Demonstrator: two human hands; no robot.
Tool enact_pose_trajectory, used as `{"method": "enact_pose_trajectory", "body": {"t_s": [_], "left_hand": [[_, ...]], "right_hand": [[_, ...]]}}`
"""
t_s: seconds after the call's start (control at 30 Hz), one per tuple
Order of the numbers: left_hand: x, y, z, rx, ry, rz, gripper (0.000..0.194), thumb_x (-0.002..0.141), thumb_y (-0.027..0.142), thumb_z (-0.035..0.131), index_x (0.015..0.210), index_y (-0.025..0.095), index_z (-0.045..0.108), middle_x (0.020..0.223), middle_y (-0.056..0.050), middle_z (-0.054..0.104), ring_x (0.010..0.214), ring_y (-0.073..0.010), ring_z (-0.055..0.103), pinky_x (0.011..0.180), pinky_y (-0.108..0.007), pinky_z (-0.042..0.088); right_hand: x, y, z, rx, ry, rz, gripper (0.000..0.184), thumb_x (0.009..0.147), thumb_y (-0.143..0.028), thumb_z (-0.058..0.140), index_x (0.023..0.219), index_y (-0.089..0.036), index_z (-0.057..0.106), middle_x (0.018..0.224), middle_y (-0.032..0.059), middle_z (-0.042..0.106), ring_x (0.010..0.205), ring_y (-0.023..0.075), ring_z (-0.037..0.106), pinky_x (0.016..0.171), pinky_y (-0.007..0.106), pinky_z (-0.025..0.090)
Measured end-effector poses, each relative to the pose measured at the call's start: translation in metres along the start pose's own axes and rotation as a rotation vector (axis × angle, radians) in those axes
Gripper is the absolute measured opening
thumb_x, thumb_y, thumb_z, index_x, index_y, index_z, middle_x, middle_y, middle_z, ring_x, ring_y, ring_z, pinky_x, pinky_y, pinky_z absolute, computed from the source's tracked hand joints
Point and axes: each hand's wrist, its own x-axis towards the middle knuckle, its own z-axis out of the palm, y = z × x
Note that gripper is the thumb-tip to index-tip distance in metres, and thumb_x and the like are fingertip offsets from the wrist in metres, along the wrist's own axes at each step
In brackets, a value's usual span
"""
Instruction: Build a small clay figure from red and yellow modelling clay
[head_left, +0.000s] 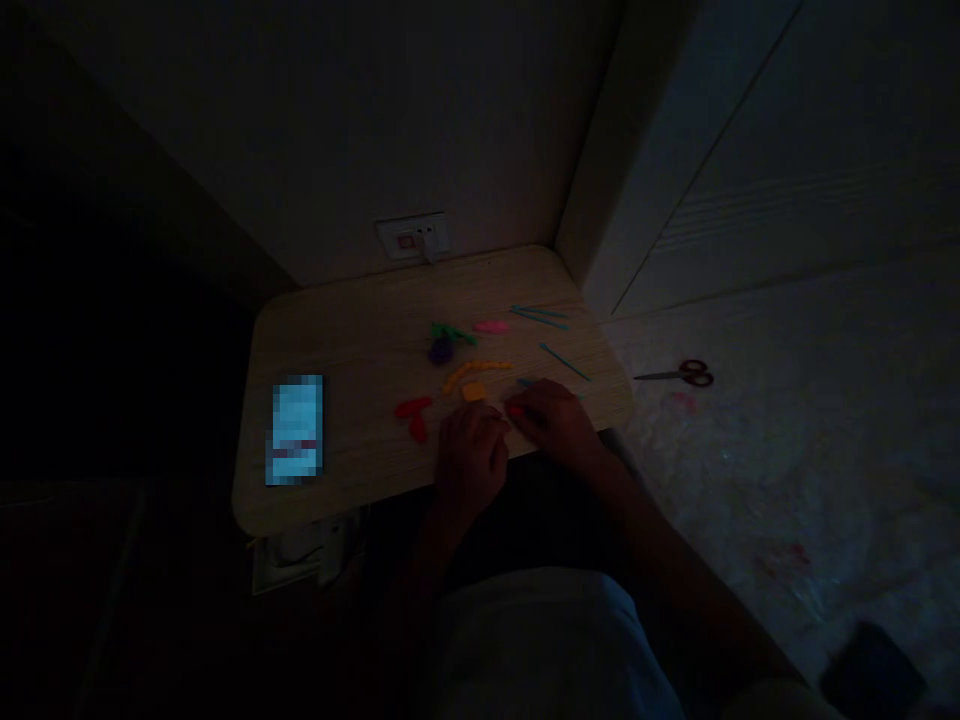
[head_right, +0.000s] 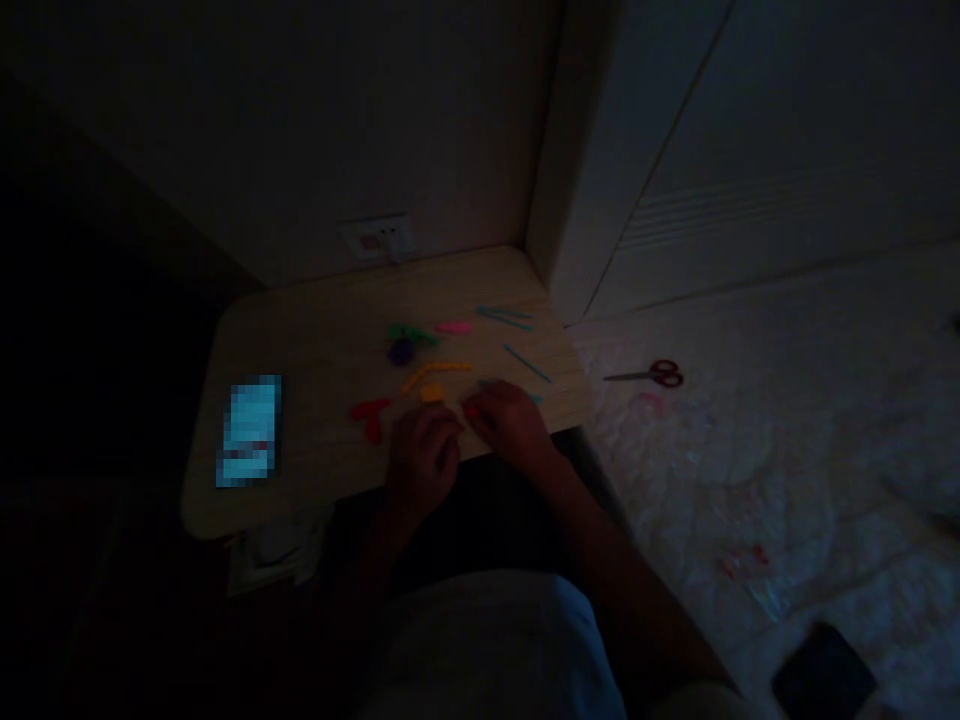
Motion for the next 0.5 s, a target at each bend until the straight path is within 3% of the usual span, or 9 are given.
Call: {"method": "enact_pose_trajectory", "body": {"t_s": [0.27,0.43,0.5], "left_hand": [[0.001,-0.001,0.001,0.011,0.019,0.010,0.015,0.090,0.009,0.059,0.097,0.021,0.065,0.106,-0.009,0.070,0.101,-0.0270,0.062,0.092,-0.045,0.048],[0.001,0.000,0.000,-0.039,0.047,-0.040,0.017,0.092,0.010,0.056,0.103,0.022,0.062,0.105,-0.008,0.069,0.102,-0.0258,0.064,0.094,-0.044,0.050],[0.002,0.001,-0.001,-0.086,0.102,-0.067,0.019,0.093,0.013,0.057,0.109,0.023,0.060,0.108,-0.008,0.069,0.105,-0.0256,0.065,0.096,-0.044,0.051]], "right_hand": [[-0.002,-0.001,0.003,0.085,0.033,0.051,0.012,0.096,-0.023,0.065,0.096,-0.022,0.077,0.093,0.0087,0.077,0.093,0.0257,0.067,0.087,0.041,0.053],[-0.006,-0.009,-0.002,0.595,0.237,0.384,0.023,0.088,-0.042,0.077,0.103,-0.025,0.077,0.098,0.0049,0.079,0.088,0.0221,0.071,0.081,0.037,0.056],[-0.006,-0.015,-0.006,0.813,0.251,0.493,0.028,0.083,-0.047,0.081,0.101,-0.026,0.077,0.095,0.0032,0.079,0.086,0.0211,0.071,0.081,0.035,0.057]]}}
